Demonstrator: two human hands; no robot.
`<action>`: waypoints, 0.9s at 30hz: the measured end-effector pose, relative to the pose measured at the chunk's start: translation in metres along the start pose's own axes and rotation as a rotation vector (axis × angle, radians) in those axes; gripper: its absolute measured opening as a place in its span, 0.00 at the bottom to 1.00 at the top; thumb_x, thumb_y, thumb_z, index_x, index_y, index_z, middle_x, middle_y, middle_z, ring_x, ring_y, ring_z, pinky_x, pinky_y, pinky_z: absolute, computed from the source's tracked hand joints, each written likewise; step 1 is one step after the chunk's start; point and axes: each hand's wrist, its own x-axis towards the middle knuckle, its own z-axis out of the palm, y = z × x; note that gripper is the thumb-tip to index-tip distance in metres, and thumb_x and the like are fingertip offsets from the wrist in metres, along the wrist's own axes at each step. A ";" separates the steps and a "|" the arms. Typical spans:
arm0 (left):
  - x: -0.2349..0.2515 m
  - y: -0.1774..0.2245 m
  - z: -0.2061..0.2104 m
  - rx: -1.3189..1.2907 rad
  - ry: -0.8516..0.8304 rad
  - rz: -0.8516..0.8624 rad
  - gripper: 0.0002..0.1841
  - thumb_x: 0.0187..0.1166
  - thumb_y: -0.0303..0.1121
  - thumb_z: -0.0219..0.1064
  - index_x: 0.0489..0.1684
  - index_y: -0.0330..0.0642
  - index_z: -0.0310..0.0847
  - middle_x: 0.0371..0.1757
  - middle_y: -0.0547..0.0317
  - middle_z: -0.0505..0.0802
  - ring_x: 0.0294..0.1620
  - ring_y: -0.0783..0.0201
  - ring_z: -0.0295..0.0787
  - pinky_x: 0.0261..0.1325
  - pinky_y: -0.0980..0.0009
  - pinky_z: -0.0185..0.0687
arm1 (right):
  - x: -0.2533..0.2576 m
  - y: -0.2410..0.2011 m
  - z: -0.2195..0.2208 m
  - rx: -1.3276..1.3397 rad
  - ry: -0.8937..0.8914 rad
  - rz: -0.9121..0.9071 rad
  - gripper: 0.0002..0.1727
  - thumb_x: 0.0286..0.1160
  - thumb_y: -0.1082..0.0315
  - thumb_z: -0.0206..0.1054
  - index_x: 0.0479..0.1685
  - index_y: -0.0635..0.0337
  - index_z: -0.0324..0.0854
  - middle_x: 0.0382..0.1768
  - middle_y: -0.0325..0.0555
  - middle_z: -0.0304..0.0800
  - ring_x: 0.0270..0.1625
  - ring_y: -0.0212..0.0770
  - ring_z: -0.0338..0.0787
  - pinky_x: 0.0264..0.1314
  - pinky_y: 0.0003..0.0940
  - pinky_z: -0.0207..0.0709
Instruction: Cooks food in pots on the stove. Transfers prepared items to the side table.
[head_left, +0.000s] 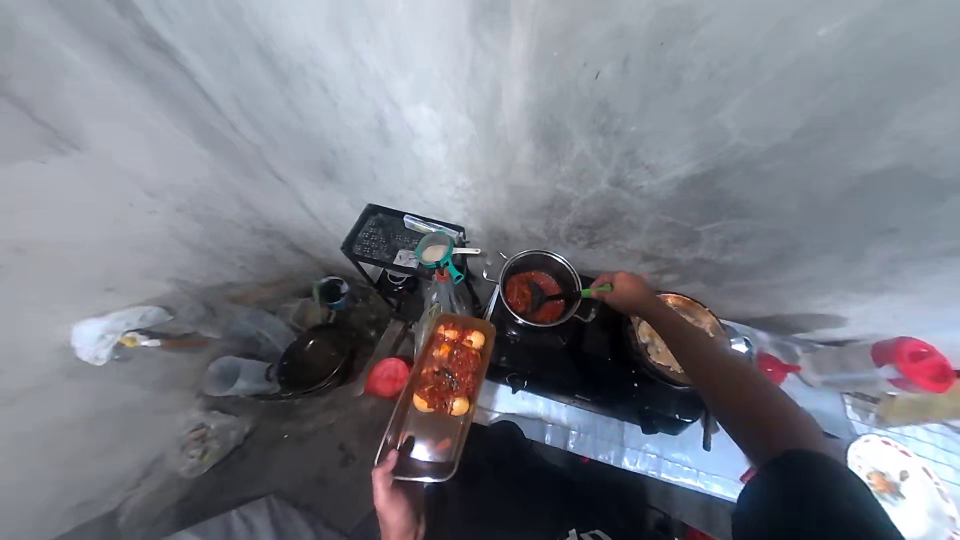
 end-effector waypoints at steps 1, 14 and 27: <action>0.001 0.001 0.001 0.009 -0.010 -0.006 0.21 0.84 0.43 0.41 0.54 0.45 0.80 0.41 0.62 0.97 0.40 0.66 0.96 0.40 0.66 0.94 | -0.004 0.003 0.001 0.017 0.014 0.008 0.14 0.79 0.47 0.71 0.54 0.39 0.93 0.48 0.46 0.96 0.58 0.54 0.91 0.71 0.76 0.66; 0.036 0.015 0.057 0.114 -0.043 -0.089 0.24 0.88 0.42 0.37 0.69 0.38 0.69 0.48 0.54 0.93 0.45 0.63 0.94 0.45 0.64 0.92 | -0.051 0.019 -0.012 0.148 0.129 0.068 0.16 0.82 0.53 0.70 0.60 0.49 0.91 0.51 0.58 0.94 0.56 0.63 0.91 0.63 0.73 0.76; 0.049 0.002 0.078 0.061 -0.140 -0.133 0.23 0.89 0.42 0.38 0.65 0.36 0.73 0.43 0.49 0.95 0.41 0.58 0.95 0.41 0.61 0.92 | -0.083 0.010 -0.044 0.148 0.250 0.154 0.14 0.81 0.52 0.71 0.57 0.46 0.92 0.49 0.54 0.95 0.56 0.61 0.91 0.66 0.77 0.69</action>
